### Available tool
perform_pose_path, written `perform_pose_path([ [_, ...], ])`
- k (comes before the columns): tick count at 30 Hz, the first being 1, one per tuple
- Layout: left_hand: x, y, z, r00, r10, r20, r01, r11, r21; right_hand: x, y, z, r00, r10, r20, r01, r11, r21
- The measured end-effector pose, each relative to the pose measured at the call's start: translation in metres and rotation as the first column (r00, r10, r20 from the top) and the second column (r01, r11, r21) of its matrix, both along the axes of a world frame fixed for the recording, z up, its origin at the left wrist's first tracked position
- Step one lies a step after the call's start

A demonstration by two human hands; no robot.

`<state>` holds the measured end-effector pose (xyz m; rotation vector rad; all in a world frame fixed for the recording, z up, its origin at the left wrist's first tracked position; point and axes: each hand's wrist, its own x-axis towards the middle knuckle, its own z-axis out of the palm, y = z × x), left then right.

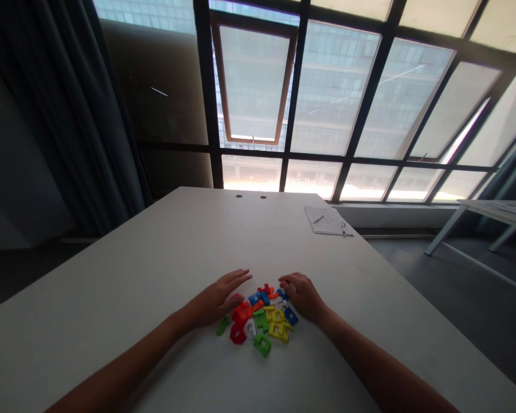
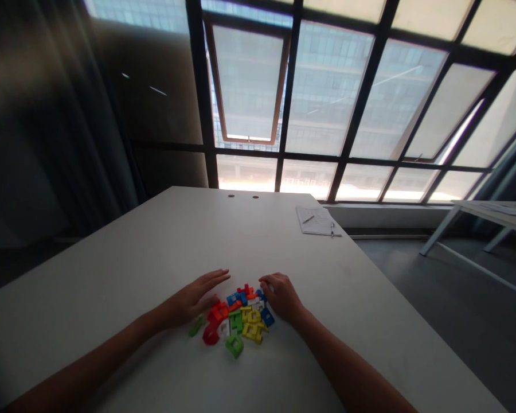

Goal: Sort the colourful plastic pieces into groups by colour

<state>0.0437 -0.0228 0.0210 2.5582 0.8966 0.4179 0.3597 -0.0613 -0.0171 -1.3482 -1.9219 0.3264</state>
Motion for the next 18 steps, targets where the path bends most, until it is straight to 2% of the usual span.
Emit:
perform_pose_path([
  [5,-0.030,0.026,-0.022,0.988,0.149,-0.035,-0.142,0.978,0.154,0.001,-0.002,-0.001,0.999,0.043,-0.028,-0.040,0.996,0.074],
  [9,-0.035,0.030,-0.040,0.979,0.194,-0.071,-0.176,0.962,0.208,0.001,-0.006,-0.001,0.989,0.150,0.014,-0.151,0.974,0.170],
  [14,-0.033,0.028,-0.042,0.981,0.180,-0.067,-0.163,0.966,0.201,0.005,-0.006,0.002,0.977,0.200,0.081,-0.214,0.942,0.259],
  [18,-0.034,0.029,-0.041,0.981,0.185,-0.058,-0.170,0.966,0.196,0.012,-0.004,0.004,0.959,0.231,0.161,-0.268,0.926,0.266],
])
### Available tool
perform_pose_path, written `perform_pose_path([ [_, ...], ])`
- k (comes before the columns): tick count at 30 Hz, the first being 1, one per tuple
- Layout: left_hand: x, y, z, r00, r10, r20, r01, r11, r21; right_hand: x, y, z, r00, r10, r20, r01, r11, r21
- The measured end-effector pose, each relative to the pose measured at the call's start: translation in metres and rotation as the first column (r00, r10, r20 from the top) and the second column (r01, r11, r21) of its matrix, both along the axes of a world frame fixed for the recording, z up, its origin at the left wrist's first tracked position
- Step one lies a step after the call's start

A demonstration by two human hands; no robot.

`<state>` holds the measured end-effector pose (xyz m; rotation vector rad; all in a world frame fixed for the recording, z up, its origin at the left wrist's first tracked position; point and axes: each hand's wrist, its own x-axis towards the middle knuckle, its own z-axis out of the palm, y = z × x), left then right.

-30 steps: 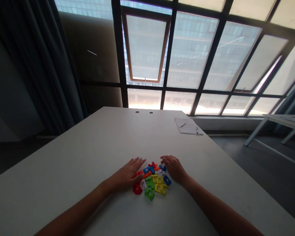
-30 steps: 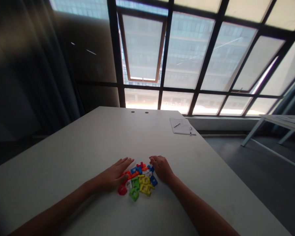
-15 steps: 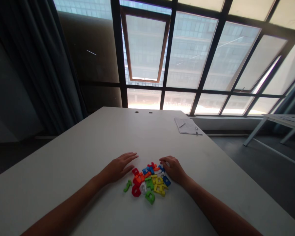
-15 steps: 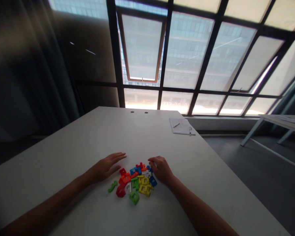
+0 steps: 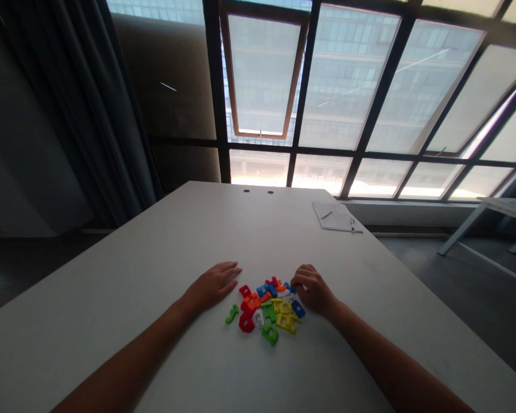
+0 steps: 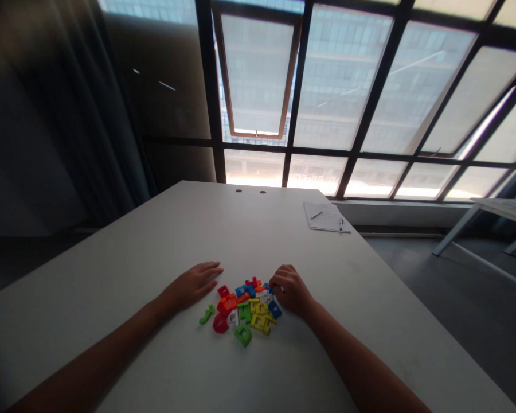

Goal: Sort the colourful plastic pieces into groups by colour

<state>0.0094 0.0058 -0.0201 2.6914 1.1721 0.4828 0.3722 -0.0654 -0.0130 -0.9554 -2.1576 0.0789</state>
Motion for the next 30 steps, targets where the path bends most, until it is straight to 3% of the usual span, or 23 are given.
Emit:
perform_pose_path([
  [5,0.001,0.000,0.000,1.000,0.009,-0.015,-0.009,1.000,-0.005,0.010,0.006,-0.003,0.999,-0.028,0.034,0.030,0.998,-0.058],
  [13,0.001,-0.001,0.002,1.000,0.012,-0.011,-0.012,1.000,-0.011,0.019,0.013,-0.006,0.931,-0.339,0.138,0.351,0.933,-0.076],
  [20,0.002,-0.002,0.004,1.000,0.013,0.001,-0.013,1.000,-0.011,0.022,0.017,-0.011,0.865,-0.470,0.178,0.487,0.871,-0.066],
  [25,0.002,-0.002,0.003,1.000,0.004,0.014,-0.004,1.000,-0.008,0.019,0.013,-0.004,0.845,-0.514,0.150,0.517,0.856,0.018],
  [30,0.001,-0.003,0.005,1.000,0.017,0.007,-0.017,0.999,-0.028,0.006,0.005,0.002,0.848,-0.438,0.298,0.455,0.891,0.017],
])
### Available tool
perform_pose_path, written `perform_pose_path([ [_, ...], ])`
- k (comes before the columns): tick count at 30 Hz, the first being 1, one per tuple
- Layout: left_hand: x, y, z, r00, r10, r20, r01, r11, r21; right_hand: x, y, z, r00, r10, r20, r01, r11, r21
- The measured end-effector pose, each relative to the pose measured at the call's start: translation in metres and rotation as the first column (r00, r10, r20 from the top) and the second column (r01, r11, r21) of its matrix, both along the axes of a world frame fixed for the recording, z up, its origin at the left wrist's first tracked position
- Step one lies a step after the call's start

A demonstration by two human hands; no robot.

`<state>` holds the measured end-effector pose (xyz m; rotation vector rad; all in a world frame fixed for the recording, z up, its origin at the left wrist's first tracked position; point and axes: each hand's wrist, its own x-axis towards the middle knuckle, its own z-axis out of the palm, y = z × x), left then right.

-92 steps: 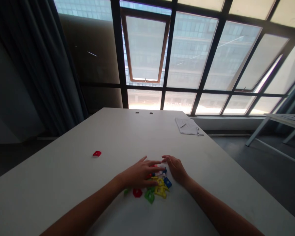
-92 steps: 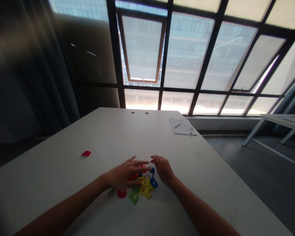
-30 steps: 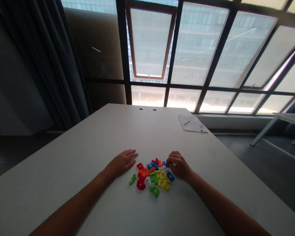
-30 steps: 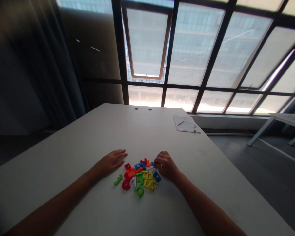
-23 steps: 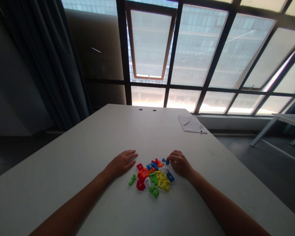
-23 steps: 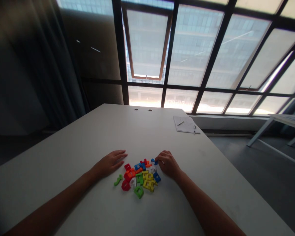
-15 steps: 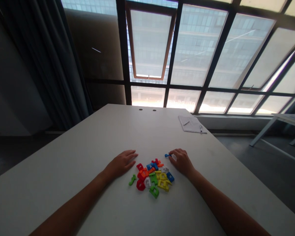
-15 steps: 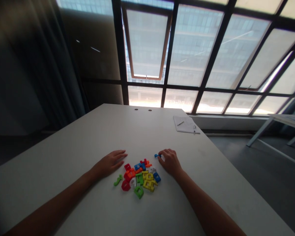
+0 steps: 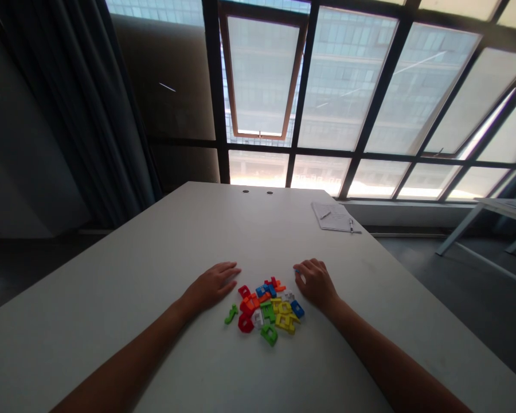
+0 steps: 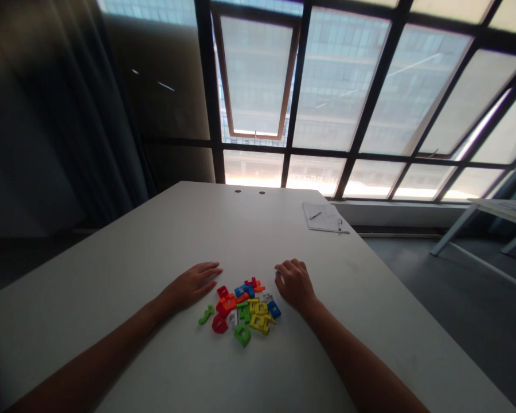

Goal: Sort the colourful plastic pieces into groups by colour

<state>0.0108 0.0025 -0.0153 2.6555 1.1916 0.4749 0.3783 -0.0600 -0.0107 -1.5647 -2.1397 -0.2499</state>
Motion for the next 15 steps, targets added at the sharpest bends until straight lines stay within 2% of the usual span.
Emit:
perform_pose_path([
  [5,-0.001,0.001,-0.002,1.000,-0.001,0.007,0.001,1.000,0.009,-0.003,-0.001,0.001,0.998,-0.028,0.063,0.032,0.998,-0.058],
  [15,-0.001,0.002,-0.003,1.000,-0.014,0.004,0.014,1.000,0.016,0.009,0.007,-0.004,0.992,-0.097,0.080,0.107,0.986,-0.130],
])
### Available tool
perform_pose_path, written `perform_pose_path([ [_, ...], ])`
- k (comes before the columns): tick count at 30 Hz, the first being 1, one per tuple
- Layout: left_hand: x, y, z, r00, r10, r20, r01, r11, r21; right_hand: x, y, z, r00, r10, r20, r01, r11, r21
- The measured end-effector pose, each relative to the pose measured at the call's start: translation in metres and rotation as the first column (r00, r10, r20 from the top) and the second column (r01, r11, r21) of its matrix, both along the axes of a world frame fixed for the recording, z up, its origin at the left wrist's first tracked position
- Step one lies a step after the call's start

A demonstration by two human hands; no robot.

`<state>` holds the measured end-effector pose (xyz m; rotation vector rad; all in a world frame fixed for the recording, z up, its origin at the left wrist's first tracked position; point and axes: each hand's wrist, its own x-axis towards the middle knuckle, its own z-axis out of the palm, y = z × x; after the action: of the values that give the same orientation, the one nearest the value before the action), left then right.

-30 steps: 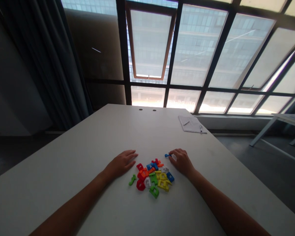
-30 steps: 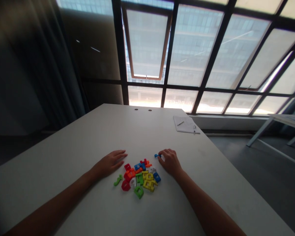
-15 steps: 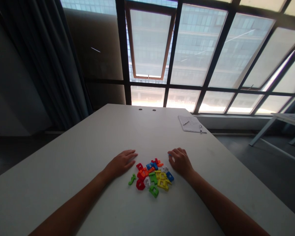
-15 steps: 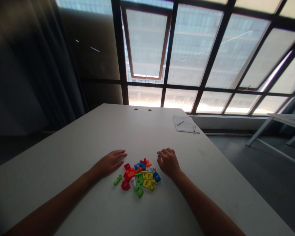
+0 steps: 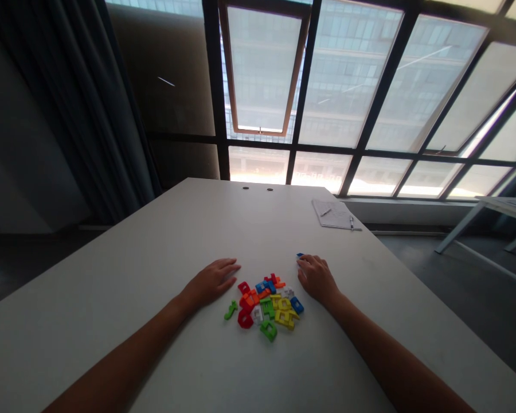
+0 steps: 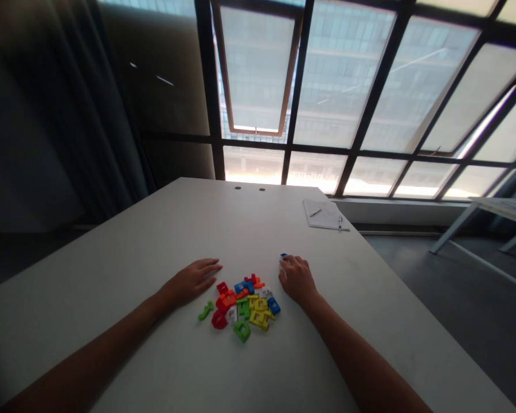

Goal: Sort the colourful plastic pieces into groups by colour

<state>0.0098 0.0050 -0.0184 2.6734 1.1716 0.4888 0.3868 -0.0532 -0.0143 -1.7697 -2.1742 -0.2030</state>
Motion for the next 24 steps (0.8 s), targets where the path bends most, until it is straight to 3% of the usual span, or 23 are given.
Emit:
perform_pose_path([
  [7,0.000,0.000,-0.001,1.000,0.001,0.008,-0.001,1.000,0.004,-0.001,0.000,-0.003,0.999,-0.044,-0.011,0.044,0.999,0.014],
  [16,0.001,0.000,-0.001,1.000,0.009,0.002,-0.009,1.000,0.014,-0.001,0.005,-0.005,0.995,-0.096,-0.011,0.095,0.993,-0.069],
  [24,0.004,-0.001,0.001,0.999,0.004,0.047,-0.006,0.999,0.033,0.012,0.048,-0.016,0.960,-0.278,0.010,0.276,0.948,-0.157],
])
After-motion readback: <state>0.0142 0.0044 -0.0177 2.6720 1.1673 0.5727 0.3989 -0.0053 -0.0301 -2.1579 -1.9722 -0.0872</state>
